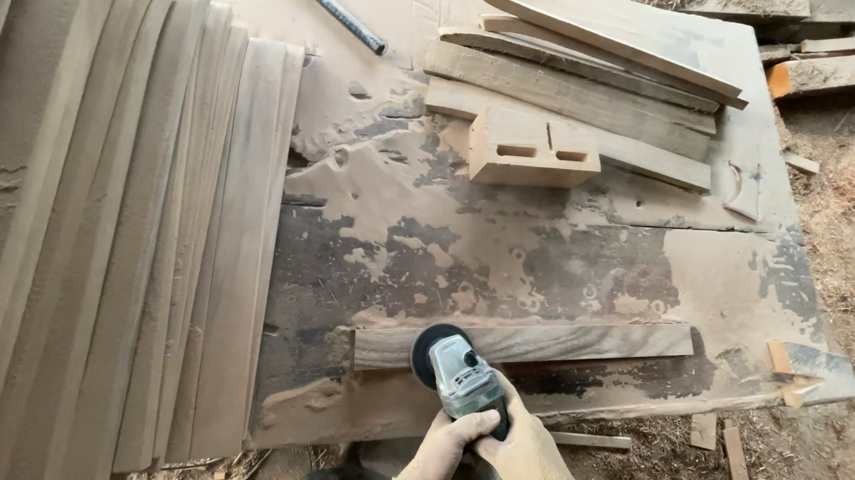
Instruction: The person uses an angle grinder with a sanding disc to smooth the surface of a wooden plank on a workbench. The person moves the tool back and forth along the plank, generating sawdust, and briefly flips the plank to work on the other side.
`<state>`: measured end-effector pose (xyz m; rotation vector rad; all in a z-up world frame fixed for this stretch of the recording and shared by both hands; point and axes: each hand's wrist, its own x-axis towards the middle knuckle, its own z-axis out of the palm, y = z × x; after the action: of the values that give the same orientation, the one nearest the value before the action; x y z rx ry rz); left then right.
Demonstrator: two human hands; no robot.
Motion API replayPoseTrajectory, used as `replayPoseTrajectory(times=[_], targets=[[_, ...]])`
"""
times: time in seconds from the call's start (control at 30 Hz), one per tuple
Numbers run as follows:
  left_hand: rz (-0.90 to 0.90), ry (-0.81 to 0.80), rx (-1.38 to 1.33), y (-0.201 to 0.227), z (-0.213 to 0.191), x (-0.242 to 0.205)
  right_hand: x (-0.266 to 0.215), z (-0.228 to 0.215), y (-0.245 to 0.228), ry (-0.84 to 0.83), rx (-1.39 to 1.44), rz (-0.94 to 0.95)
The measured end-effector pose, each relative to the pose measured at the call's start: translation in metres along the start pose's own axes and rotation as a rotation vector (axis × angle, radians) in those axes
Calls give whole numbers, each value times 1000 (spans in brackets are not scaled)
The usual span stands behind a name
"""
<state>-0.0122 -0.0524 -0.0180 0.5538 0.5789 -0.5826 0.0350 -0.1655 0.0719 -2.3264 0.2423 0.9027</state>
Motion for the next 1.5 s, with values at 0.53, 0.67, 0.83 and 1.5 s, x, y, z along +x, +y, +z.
replayPoseTrajectory(times=[0.53, 0.67, 0.83, 1.5], targets=[[-76, -133, 76, -44, 45, 64, 28, -41, 110, 167, 57, -10], [-262, -219, 311, -56, 74, 115, 70, -61, 195, 349, 118, -77], [-219, -249, 451, -55, 81, 139, 128, -55, 236, 328, 487, -169], [275, 154, 107, 39, -42, -13, 20, 42, -40, -114, 97, -208]])
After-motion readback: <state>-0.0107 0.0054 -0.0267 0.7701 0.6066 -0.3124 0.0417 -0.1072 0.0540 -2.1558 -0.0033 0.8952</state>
